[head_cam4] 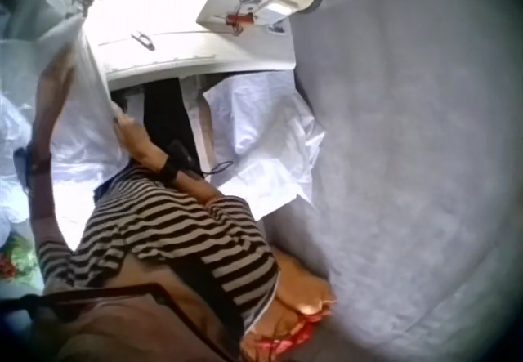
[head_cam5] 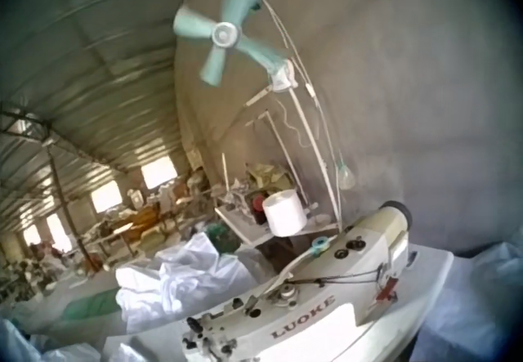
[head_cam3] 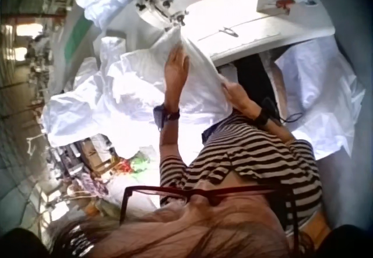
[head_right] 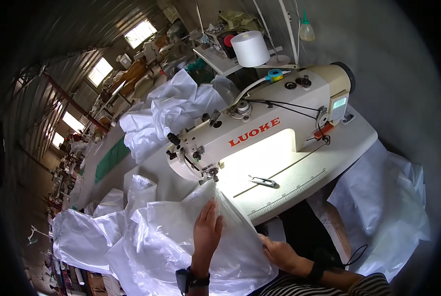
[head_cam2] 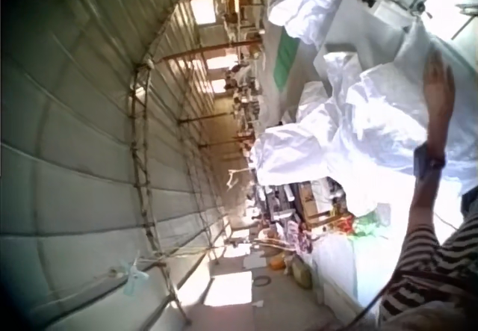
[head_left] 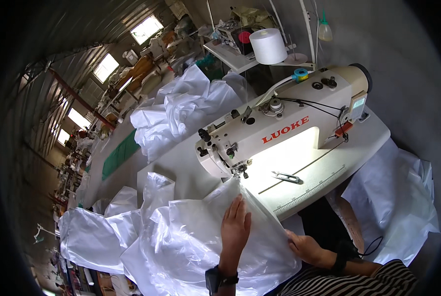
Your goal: The recorder is sewing large white plastic or fabric bags using an industrial sewing machine.
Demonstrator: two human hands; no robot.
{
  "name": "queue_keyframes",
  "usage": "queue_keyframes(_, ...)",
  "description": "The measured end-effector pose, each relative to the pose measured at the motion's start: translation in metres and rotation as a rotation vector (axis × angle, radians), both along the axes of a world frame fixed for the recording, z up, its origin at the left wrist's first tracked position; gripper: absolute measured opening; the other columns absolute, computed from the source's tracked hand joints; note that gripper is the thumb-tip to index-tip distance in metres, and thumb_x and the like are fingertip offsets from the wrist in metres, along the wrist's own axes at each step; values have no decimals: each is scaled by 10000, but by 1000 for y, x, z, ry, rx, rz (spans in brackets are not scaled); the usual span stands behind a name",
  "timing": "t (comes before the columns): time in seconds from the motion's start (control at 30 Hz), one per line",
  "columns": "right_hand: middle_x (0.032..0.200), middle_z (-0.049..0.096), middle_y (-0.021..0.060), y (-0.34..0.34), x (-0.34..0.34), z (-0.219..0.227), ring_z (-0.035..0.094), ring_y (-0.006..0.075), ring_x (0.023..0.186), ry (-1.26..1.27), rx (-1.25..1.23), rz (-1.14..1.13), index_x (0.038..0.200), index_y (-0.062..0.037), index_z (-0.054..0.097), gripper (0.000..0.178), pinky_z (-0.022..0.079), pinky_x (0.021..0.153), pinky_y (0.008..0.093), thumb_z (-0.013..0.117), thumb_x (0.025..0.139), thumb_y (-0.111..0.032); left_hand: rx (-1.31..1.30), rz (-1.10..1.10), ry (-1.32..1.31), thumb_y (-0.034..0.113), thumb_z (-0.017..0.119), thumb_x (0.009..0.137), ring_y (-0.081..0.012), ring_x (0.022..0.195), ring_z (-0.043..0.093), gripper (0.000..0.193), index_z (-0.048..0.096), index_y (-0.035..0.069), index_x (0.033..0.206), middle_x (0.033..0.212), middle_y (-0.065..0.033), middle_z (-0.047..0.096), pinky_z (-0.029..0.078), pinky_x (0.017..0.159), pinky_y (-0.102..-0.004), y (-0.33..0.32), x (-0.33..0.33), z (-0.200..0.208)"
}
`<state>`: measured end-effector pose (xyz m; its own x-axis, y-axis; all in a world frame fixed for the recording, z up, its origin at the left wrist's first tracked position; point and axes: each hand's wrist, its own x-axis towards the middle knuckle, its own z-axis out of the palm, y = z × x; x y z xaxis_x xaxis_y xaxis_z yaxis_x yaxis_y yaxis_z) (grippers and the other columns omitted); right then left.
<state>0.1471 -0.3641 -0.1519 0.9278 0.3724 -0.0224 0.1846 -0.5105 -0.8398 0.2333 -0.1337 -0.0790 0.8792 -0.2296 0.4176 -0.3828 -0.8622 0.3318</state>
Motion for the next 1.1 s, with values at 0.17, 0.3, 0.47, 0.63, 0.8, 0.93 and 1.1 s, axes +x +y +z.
queue_keyframes(0.17, 982, 694, 191, 4, 12, 6, 702, 342, 763, -252, -59, -82, 1436, -1, 399, 587, 580, 658, 396, 609, 895, -89, 165, 2, 6, 242, 619, 904, -291, 1325, 485, 436, 590, 72, 1305, 1426, -101, 540, 349, 1089, -484, 9, 32, -44)
queue_keyframes(0.3, 936, 688, 165, 7, 15, 12, 668, 300, 602, -363, -136, -34, 1440, -14, 429, 558, 552, 520, 378, 588, 917, -129, 234, -10, 16, 207, 607, 887, -291, 1332, 468, 446, 587, 74, 1312, 1415, -78, 557, 323, 1101, -477, 18, 22, -39)
queue_keyframes(0.47, 794, 642, 121, 6, 10, 25, 642, 249, 530, -401, -211, -3, 1436, -26, 463, 559, 525, 464, 339, 576, 892, -90, 248, -66, 51, 216, 608, 888, -309, 1313, 475, 414, 604, 84, 1279, 1386, -66, 577, 315, 1101, -502, 5, 22, -33)
queue_keyframes(0.63, 700, 579, 57, 14, 10, 31, 624, 189, 494, -437, -575, 129, 1408, -2, 495, 556, 511, 427, 302, 601, 869, -92, 354, -132, 30, 274, 629, 903, -317, 1304, 483, 383, 622, 98, 1243, 1358, -66, 592, 321, 1086, -554, 2, 5, -36)
queue_keyframes(0.8, 682, 588, 45, 26, 7, 25, 589, 170, 453, -463, -611, 131, 1388, -3, 524, 532, 478, 389, 297, 594, 872, -113, 251, 84, 99, 372, 663, 897, -338, 1310, 497, 462, 605, 152, 1299, 1382, -51, 579, 321, 1064, -662, 14, -42, -28)
queue_keyframes(0.93, 630, 574, 17, 41, 16, 26, 586, 143, 454, -493, -709, 162, 1365, -20, 560, 505, 447, 366, 283, 554, 866, -100, 314, 202, 274, 388, 656, 905, -365, 1379, 423, 530, 551, 161, 1373, 1463, -63, 507, 289, 1068, -696, 36, -48, -27)
queue_keyframes(1.1, 616, 617, 1, 61, 65, 31, 587, 148, 441, -543, -665, 120, 1369, 45, 525, 520, 442, 372, 298, 524, 865, -81, 280, 201, 264, 390, 614, 935, -373, 1472, 265, 624, 422, 185, 1493, 1589, -58, 340, 200, 1108, -709, 79, 1, -38)
